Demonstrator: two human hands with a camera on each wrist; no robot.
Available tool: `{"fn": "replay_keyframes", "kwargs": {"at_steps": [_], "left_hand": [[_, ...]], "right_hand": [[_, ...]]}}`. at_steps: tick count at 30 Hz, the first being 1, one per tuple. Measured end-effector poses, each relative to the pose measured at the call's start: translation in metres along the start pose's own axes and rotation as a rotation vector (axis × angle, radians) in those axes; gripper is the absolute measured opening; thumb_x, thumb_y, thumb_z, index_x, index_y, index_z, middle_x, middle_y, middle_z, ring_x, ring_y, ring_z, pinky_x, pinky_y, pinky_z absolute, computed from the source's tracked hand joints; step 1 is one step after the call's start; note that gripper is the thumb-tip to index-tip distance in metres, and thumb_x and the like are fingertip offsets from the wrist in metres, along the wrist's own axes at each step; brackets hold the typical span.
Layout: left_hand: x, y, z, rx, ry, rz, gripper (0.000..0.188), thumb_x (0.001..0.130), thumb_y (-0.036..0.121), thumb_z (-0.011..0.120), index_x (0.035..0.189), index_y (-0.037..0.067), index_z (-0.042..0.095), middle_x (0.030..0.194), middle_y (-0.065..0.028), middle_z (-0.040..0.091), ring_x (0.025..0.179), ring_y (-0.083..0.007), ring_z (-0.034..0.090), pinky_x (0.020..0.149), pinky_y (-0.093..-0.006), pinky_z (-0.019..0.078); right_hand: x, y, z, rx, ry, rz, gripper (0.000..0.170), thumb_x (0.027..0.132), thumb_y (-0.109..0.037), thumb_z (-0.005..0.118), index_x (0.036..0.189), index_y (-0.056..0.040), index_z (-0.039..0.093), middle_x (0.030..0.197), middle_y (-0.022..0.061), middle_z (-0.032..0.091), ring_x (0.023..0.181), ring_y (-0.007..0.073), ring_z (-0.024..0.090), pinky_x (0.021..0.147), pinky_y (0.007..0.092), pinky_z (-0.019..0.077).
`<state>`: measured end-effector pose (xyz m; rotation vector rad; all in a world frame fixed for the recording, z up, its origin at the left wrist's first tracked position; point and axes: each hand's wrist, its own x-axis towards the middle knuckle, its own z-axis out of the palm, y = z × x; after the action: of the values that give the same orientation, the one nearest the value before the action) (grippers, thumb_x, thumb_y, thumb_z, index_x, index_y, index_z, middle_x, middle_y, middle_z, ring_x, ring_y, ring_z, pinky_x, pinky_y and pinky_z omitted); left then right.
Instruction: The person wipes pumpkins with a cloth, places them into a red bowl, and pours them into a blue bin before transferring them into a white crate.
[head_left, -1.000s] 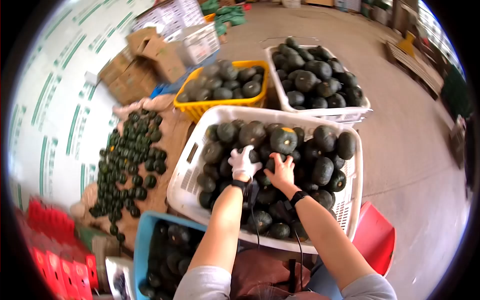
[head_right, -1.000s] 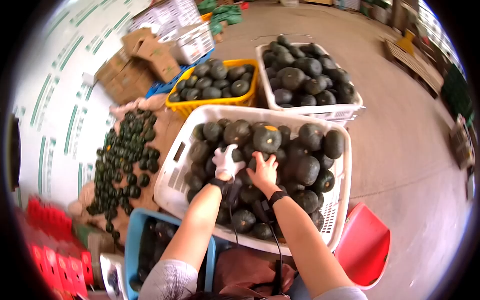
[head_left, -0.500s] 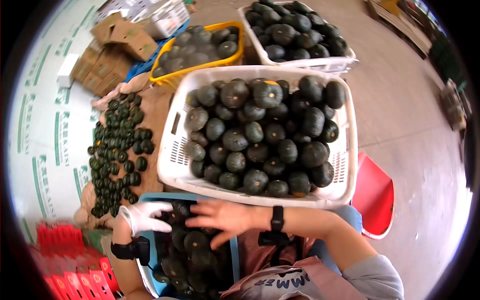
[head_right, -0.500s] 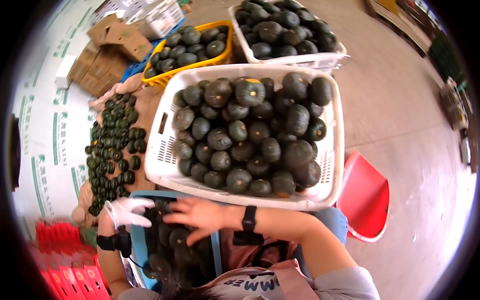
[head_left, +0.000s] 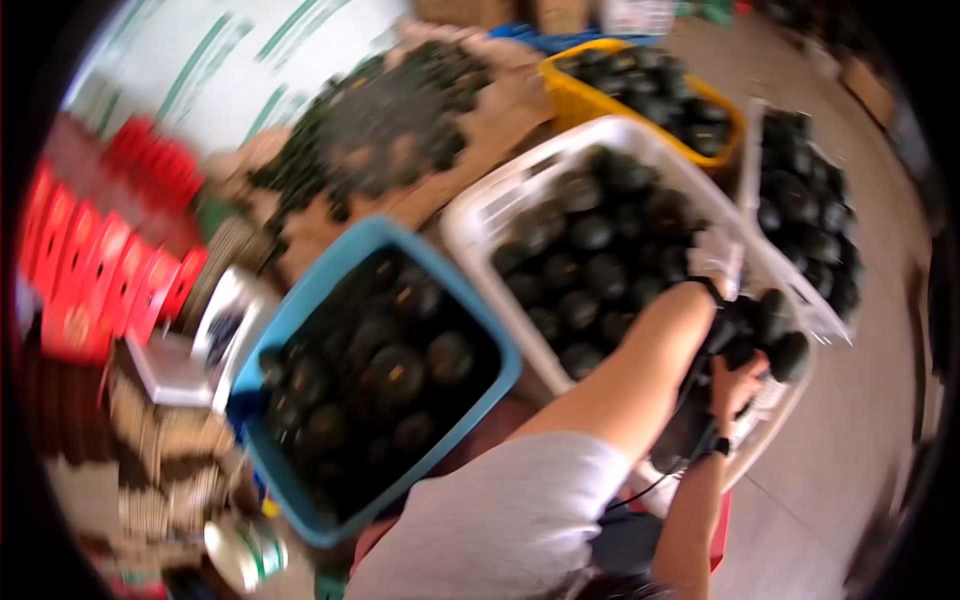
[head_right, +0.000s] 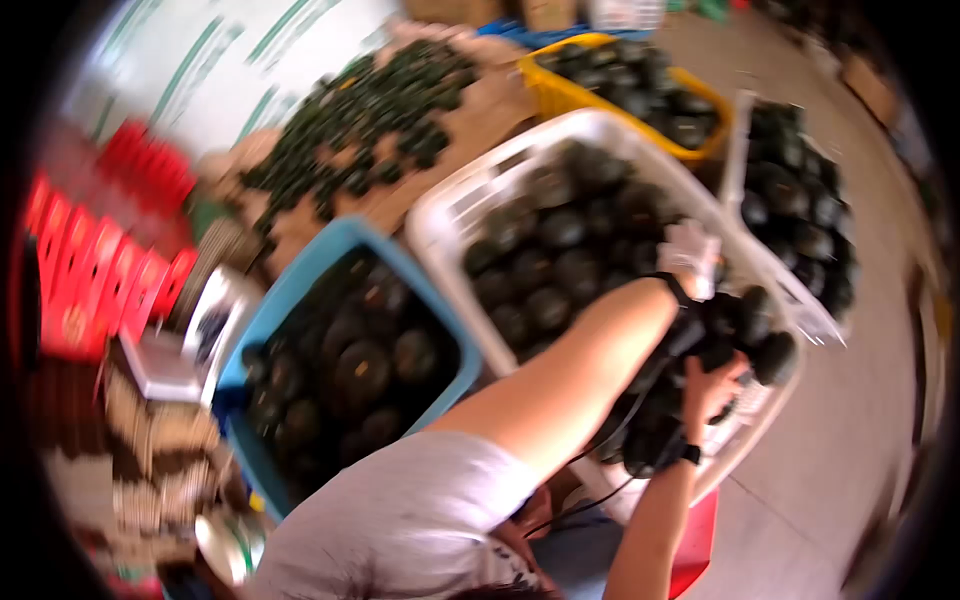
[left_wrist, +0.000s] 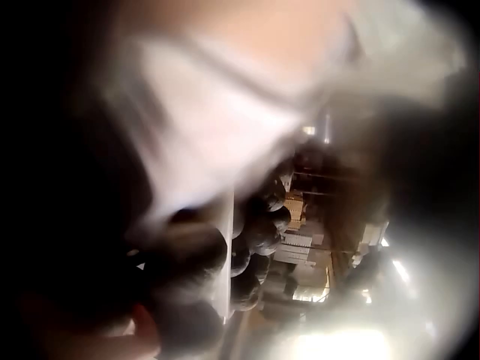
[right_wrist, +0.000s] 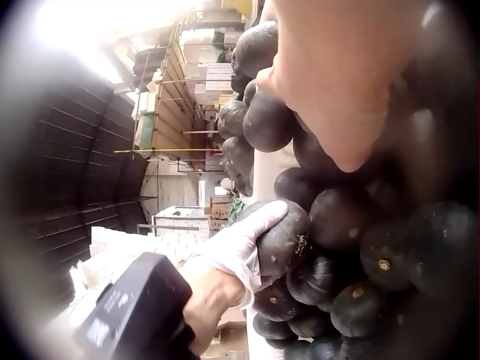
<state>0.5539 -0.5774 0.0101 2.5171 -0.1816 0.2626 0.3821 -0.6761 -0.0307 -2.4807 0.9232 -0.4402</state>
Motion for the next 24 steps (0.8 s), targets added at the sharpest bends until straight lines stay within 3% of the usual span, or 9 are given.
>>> {"fn": "replay_keyframes", "kwargs": {"at_steps": [3, 4, 7, 13, 17, 19, 21, 23, 24], "left_hand": [[0.004, -0.033, 0.002, -0.166, -0.171, -0.282, 0.044, 0.065, 0.023, 0.082, 0.104, 0.009, 0.067, 0.106, -0.0164, 0.067, 0.101, -0.0368, 0.065, 0.080, -0.0415, 0.0548], [0.004, -0.049, -0.006, -0.240, -0.290, -0.334, 0.053, 0.060, 0.026, 0.085, 0.106, 0.007, 0.066, 0.105, -0.0164, 0.069, 0.099, -0.0354, 0.067, 0.082, -0.0402, 0.0549], [-0.062, -0.104, -0.129, -0.309, -0.481, -0.020, 0.097, 0.047, 0.045, 0.090, 0.128, 0.003, 0.055, 0.112, -0.0170, 0.068, 0.103, -0.0323, 0.067, 0.089, -0.0387, 0.0529], [-0.210, -0.259, -0.355, -0.220, -0.281, -0.148, 0.071, 0.072, 0.025, 0.085, 0.133, 0.006, 0.053, 0.126, -0.0150, 0.060, 0.118, -0.0284, 0.057, 0.102, -0.0406, 0.0454], [-0.249, -0.304, -0.449, 0.825, -0.599, -0.466, 0.098, 0.059, 0.051, 0.085, 0.142, 0.012, 0.048, 0.125, -0.0270, 0.058, 0.118, -0.0450, 0.053, 0.102, -0.0491, 0.0430], [-0.221, -0.277, -0.457, 0.671, -0.590, -0.353, 0.098, 0.063, 0.049, 0.084, 0.144, 0.010, 0.045, 0.125, -0.0256, 0.058, 0.118, -0.0436, 0.053, 0.101, -0.0490, 0.0430], [-0.182, -0.235, -0.439, 0.513, -0.525, 0.015, 0.089, 0.071, 0.045, 0.082, 0.143, 0.008, 0.045, 0.125, -0.0236, 0.059, 0.118, -0.0422, 0.054, 0.101, -0.0479, 0.0435], [-0.140, -0.195, -0.396, 0.228, -0.494, 0.498, 0.074, 0.082, 0.034, 0.076, 0.142, 0.006, 0.046, 0.121, -0.0231, 0.060, 0.111, -0.0391, 0.058, 0.099, -0.0458, 0.0448], [-0.120, -0.182, -0.361, 0.062, -0.596, 0.453, 0.073, 0.081, 0.034, 0.077, 0.142, 0.008, 0.046, 0.123, -0.0235, 0.059, 0.110, -0.0383, 0.058, 0.099, -0.0448, 0.0450]], "right_hand": [[0.026, 0.039, 0.025, 0.277, 0.034, -0.123, 0.075, 0.067, -0.019, 0.073, 0.134, -0.0193, 0.040, 0.117, 0.0218, 0.054, 0.098, 0.0416, 0.060, 0.084, 0.0537, 0.0521], [0.012, 0.018, 0.003, 0.563, -0.074, 0.141, 0.072, 0.067, -0.017, 0.071, 0.133, -0.0170, 0.042, 0.117, 0.0181, 0.056, 0.096, 0.0380, 0.061, 0.080, 0.0508, 0.0534], [-0.005, -0.029, -0.034, 0.848, -0.212, 0.488, 0.073, 0.063, -0.022, 0.068, 0.133, -0.0178, 0.046, 0.117, 0.0085, 0.060, 0.104, 0.0289, 0.061, 0.080, 0.0467, 0.0529], [-0.113, -0.181, -0.079, 0.582, -0.651, -0.578, 0.069, 0.057, -0.010, 0.070, 0.124, -0.0047, 0.057, 0.120, 0.0101, 0.054, 0.116, 0.0260, 0.052, 0.097, 0.0325, 0.0435], [-0.206, -0.209, -0.044, 0.795, -1.131, -0.674, 0.074, 0.074, -0.036, 0.078, 0.135, -0.0058, 0.048, 0.127, 0.0220, 0.054, 0.119, 0.0353, 0.055, 0.101, 0.0406, 0.0458], [-0.235, -0.208, -0.050, 0.929, -1.396, -0.469, 0.078, 0.076, -0.039, 0.078, 0.138, -0.0041, 0.045, 0.131, 0.0253, 0.053, 0.121, 0.0362, 0.055, 0.101, 0.0415, 0.0458], [-0.223, -0.187, -0.032, 0.811, -0.840, -0.810, 0.078, 0.080, -0.037, 0.077, 0.144, -0.0087, 0.043, 0.140, 0.0177, 0.051, 0.124, 0.0343, 0.054, 0.107, 0.0405, 0.0433], [-0.175, -0.157, -0.045, 0.390, -0.524, -0.749, 0.069, 0.076, -0.035, 0.079, 0.133, -0.0086, 0.052, 0.119, 0.0180, 0.062, 0.113, 0.0351, 0.058, 0.093, 0.0444, 0.0493], [-0.150, -0.145, -0.051, 0.084, -0.368, -0.531, 0.066, 0.069, -0.034, 0.082, 0.126, -0.0119, 0.055, 0.115, 0.0152, 0.061, 0.108, 0.0336, 0.055, 0.087, 0.0463, 0.0493]]}}
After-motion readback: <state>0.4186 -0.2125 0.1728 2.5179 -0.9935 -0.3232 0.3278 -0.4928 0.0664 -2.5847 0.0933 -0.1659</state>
